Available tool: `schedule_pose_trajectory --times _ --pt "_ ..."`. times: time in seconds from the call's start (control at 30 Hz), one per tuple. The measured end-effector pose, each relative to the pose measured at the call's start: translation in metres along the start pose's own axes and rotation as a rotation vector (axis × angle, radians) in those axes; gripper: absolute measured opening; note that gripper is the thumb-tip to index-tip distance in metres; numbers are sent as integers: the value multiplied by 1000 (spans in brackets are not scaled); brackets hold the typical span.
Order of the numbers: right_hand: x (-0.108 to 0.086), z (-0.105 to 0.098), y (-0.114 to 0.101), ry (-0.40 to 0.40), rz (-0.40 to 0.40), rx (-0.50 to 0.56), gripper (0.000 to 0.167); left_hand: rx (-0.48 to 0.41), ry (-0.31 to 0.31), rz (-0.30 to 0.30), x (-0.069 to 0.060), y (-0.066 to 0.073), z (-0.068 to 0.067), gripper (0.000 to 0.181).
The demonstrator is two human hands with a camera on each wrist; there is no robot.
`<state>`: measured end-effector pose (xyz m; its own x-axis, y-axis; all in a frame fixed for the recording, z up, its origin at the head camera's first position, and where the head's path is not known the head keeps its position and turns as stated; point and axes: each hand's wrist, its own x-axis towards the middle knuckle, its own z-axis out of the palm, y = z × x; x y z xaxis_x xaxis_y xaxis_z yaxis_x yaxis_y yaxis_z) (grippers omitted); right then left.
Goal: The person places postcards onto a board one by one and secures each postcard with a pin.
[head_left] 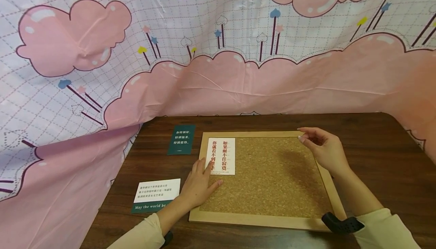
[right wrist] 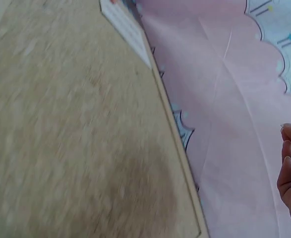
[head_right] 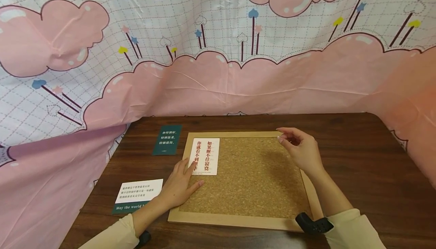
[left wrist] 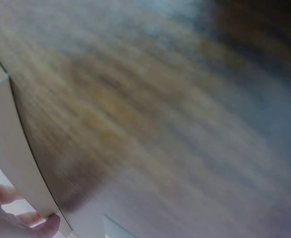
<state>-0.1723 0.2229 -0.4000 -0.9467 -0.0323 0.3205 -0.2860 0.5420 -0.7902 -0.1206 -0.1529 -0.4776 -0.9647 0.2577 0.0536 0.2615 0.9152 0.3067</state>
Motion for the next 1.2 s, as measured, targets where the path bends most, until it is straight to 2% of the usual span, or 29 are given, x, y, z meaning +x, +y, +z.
schedule_pose_trajectory --times 0.23,0.57,0.77,0.97,1.2 --pt "12 17 -23 -26 -36 79 28 3 11 10 0 -2 1 75" --pt "17 35 -46 -52 -59 146 27 -3 7 5 -1 -3 1 75" --pt "18 42 -51 -56 -59 126 27 -13 13 7 -1 -5 2 75" --pt "26 55 -51 -89 -88 203 27 -6 21 8 -2 -6 2 74" --pt "33 67 -47 -123 -68 207 26 0 23 22 -1 -5 3 73"
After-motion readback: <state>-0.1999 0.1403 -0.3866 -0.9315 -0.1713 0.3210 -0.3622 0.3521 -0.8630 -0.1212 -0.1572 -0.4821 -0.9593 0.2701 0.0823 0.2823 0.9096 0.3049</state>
